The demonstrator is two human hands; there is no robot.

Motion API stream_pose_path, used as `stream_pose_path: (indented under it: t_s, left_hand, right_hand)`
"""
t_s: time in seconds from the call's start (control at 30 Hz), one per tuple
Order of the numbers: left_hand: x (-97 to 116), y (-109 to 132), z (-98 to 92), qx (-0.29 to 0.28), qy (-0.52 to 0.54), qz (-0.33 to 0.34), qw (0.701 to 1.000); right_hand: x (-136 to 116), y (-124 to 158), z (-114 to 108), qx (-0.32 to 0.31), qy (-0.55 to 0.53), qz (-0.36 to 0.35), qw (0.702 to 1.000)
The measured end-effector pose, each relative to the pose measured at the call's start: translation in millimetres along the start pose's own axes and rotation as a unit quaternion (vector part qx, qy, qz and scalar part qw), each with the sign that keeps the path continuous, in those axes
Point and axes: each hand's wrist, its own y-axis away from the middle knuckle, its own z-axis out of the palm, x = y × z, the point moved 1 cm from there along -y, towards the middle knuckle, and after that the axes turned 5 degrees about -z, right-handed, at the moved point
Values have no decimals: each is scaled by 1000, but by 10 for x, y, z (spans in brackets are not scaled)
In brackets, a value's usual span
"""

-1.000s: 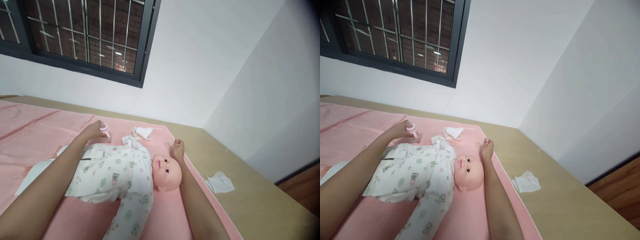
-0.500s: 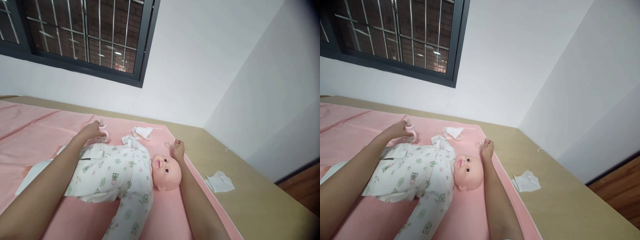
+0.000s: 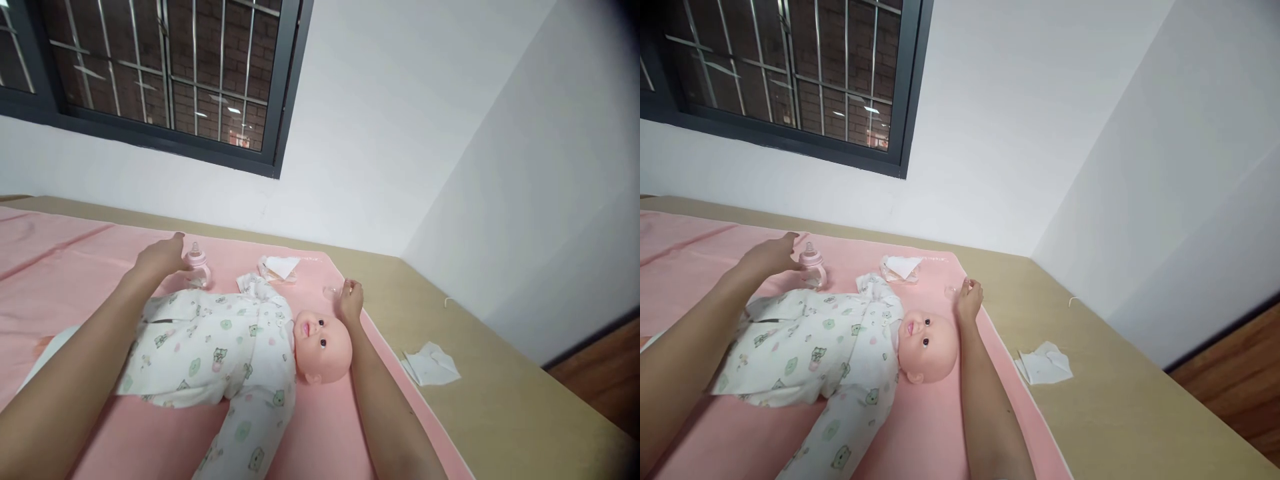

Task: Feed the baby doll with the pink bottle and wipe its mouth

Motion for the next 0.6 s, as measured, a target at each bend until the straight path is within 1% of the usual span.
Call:
stream_pose_path:
  t_s: [0.03, 0.07, 0.1, 0.17, 0.23, 0.3, 0.33, 0.4, 0.5, 0.57, 0.6]
  left_hand:
    - [106, 38, -64, 16, -26, -51, 998]
    - [236, 77, -115, 28, -43, -84, 995]
    - [390, 117, -149, 36, -51, -97, 993]
    - [748, 195, -151, 34, -44, -89, 994]
    - [1135, 260, -64, -20, -9, -44, 999]
    - [1499, 294, 92, -81, 1, 21, 996]
    - [1661, 295, 191, -122, 2, 64, 990]
    - [1927, 253, 409, -184, 19, 112, 976]
    - [2201, 125, 752, -275, 39, 157, 948]
    - [2325, 42, 960, -337, 51, 177, 923]
    - [2374, 10, 1051, -353, 61, 188, 915]
  right_hand:
    - [-29, 3, -17, 5, 1, -8, 1000]
    - [-60, 8, -37, 14, 1, -19, 1000]
    - [-95, 16, -58, 24, 1, -34, 999]
    - [-169, 41, -97, 34, -2, -76, 996]
    - [-246, 82, -121, 16, -8, -127, 992]
    - [-320, 135, -121, -37, -8, -173, 984]
    - [-354, 164, -112, -69, -5, -191, 979]
    - [-411, 221, -80, -132, 8, -218, 967]
    - [-469, 288, -6, -205, 31, -257, 944]
    - [-487, 315, 50, -229, 58, -280, 930]
    - [-491, 323, 77, -237, 72, -288, 925]
